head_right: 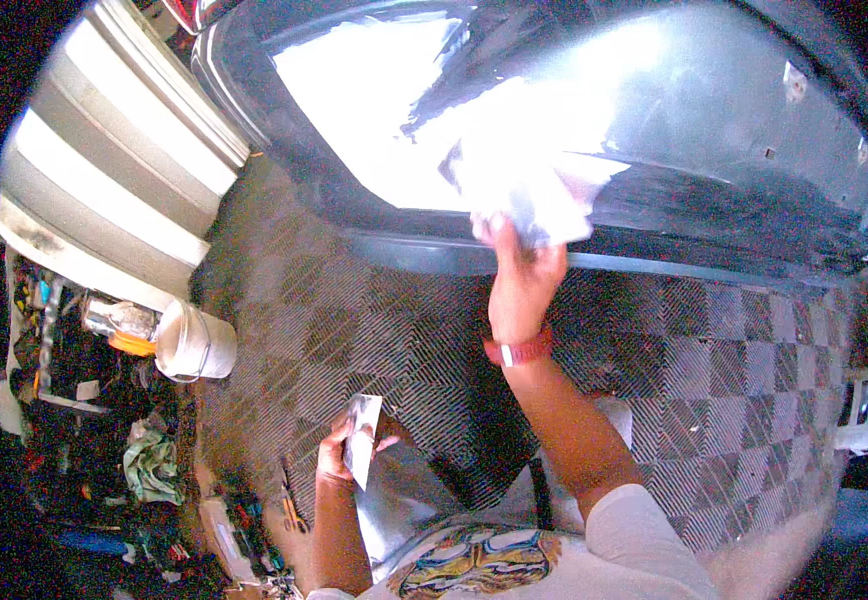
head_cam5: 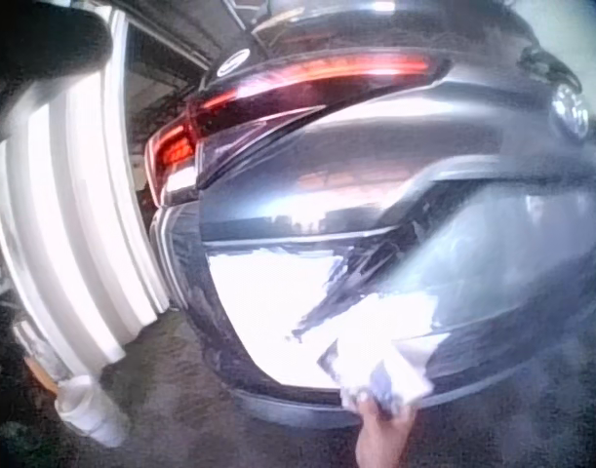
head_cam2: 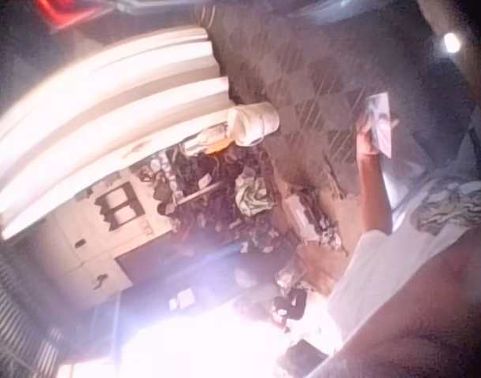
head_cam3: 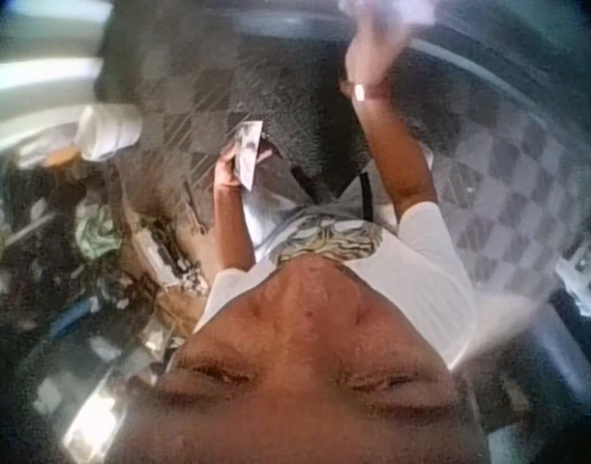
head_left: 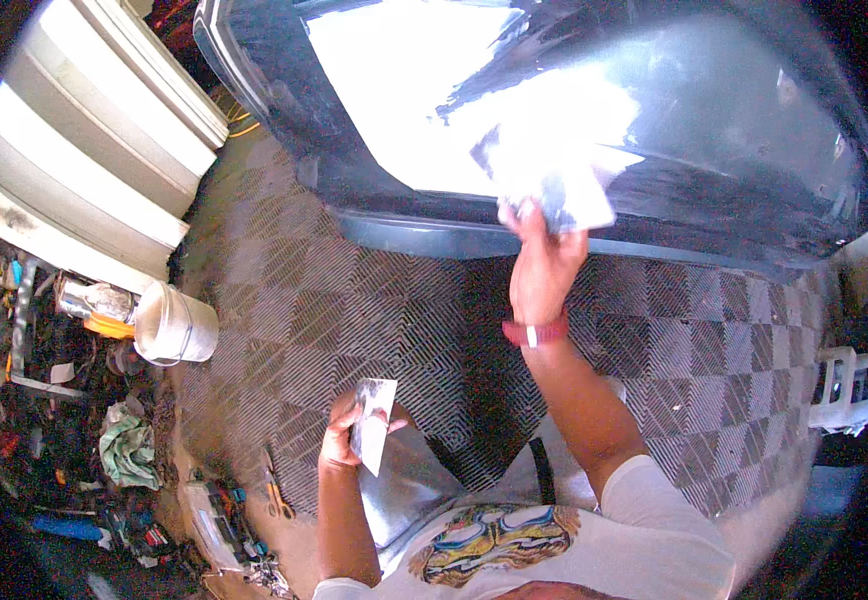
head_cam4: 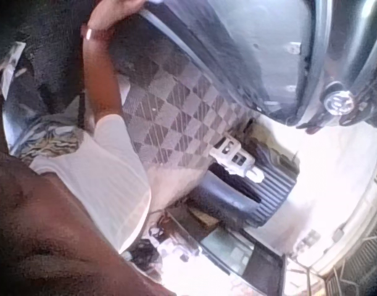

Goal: The person sands the rear trunk area of a black car using sandpaper, then applies a substance from a small container with a brush to the same area. The person repeats the sanding and application steps on the trunk surface.

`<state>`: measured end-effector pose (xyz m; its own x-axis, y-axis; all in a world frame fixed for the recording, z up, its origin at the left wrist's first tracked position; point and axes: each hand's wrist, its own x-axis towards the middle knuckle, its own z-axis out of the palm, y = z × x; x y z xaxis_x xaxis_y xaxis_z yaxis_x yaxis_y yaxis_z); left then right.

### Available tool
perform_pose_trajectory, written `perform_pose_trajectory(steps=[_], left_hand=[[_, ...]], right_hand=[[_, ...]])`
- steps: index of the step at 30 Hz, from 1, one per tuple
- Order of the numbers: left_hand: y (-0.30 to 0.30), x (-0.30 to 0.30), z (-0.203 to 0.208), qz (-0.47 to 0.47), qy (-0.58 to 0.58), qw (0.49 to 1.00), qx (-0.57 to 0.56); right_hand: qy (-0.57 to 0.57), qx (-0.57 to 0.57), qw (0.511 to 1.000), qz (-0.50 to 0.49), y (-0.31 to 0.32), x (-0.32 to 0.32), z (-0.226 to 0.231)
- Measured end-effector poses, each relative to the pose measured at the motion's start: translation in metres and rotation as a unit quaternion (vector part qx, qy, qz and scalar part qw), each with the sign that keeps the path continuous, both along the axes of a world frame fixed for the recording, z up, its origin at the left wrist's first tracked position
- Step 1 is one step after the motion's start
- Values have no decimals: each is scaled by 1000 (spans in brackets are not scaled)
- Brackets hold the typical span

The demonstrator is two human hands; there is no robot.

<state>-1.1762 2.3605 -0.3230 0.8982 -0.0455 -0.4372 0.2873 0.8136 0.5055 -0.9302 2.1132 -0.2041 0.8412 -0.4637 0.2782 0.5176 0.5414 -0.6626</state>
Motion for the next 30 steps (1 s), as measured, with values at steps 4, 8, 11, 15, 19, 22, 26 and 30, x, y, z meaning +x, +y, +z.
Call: perform_pose_trajectory(steps=[4,8,11,15,19,22,26,30], left_hand=[[5,15,-10,-12,-16,1000,-6],[10,33,-10,-75,-55,996,4],[22,32,-32,-81,-71,994,-28],[16,46,-31,-64,-33,997,-21],[9,60,-37,-50,-29,998,9],[-14,57,-10,-88,-37,995,26],[-47,52,-6,-210,5,978,18],[-58,49,18,-251,-16,968,29]], right_hand=[[89,-327,933,124,-43,-64,-87],[170,-617,763,90,-120,-144,-118],[112,-637,753,119,-164,-196,-107],[212,-595,745,213,-183,-281,-132],[287,-568,736,232,-164,-293,-138],[402,-333,830,197,-129,-246,-114],[330,-75,886,316,-104,-187,-55],[345,-225,783,467,-119,-172,-69]])
